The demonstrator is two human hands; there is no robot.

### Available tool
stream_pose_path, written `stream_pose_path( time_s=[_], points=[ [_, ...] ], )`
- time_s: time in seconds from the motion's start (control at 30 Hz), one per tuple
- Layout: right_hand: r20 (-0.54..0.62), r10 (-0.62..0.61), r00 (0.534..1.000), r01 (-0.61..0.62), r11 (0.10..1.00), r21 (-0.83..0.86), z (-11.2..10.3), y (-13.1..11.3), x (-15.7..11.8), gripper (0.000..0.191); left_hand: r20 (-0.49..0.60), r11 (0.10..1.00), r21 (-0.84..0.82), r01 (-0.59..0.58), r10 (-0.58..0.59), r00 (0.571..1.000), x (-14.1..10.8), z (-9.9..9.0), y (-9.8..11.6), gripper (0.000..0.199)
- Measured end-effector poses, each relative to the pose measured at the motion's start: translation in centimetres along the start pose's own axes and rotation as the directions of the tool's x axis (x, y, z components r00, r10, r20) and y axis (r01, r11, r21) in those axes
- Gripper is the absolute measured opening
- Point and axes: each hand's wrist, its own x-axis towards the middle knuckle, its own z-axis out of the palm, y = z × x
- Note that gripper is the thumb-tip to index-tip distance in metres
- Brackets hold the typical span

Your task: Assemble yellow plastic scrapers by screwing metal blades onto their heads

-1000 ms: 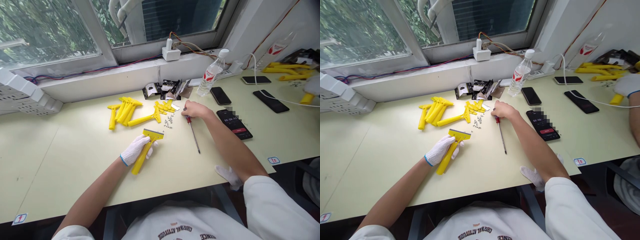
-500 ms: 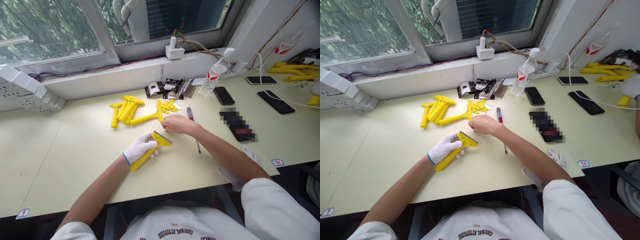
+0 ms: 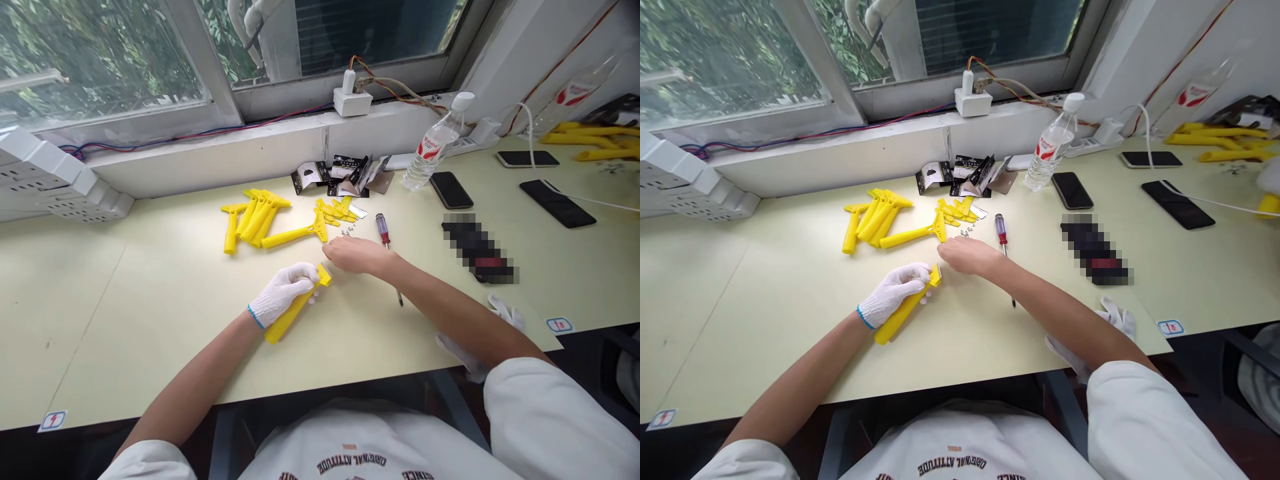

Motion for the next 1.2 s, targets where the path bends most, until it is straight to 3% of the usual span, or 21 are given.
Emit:
stream_pose_path(
  time_s=[0.1,0.23,0.3,0.43,0.57,0.77,0.97,1.2],
  points=[
    [-0.007,0.000,1.000,0.000,0.995,0.103,-1.0,0.3,-0.7,0.020,-0.047,0.990,0.140,-0.030,0.037,0.998,0.0,0.6,-0.3,0.020],
    [-0.107,-0.078,0.991,0.111,0.930,0.351,-3.5,0.4,-2.3,0.010,-0.197,0.915,0.404,0.000,0.087,0.976,-0.5,1.5,-0.8,0.035],
    [-0.078,-0.132,0.988,0.153,0.889,0.432,-4.2,-0.1,-3.0,0.010,-0.252,0.883,0.469,0.026,0.106,0.962,-0.6,1.9,-0.8,0.042],
    [0.017,-0.198,0.980,0.171,0.883,0.436,-4.3,-1.5,-3.5,0.013,-0.305,0.921,0.380,0.087,0.035,0.952,-0.6,2.3,-0.4,0.049],
    [-0.032,-0.211,0.977,0.204,0.881,0.427,-4.0,-2.5,-3.6,0.011,-0.339,0.953,0.273,0.133,-0.034,0.940,-0.6,2.1,-0.1,0.049],
    [-0.080,-0.231,0.970,0.245,0.922,0.300,-3.7,-3.9,-4.1,0.009,-0.359,0.958,0.266,0.108,-0.006,0.933,-0.7,2.2,-0.9,0.042],
    [-0.091,-0.246,0.965,0.257,0.957,0.134,-3.4,-5.1,-4.7,0.024,-0.323,0.965,0.253,0.067,0.019,0.946,-0.8,2.9,-0.8,0.029],
    [-0.072,-0.196,0.978,0.209,0.927,0.311,-3.6,-3.9,-4.2,0.016,-0.292,0.975,0.220,0.031,0.036,0.956,-1.0,3.3,-0.6,0.029]
  ],
)
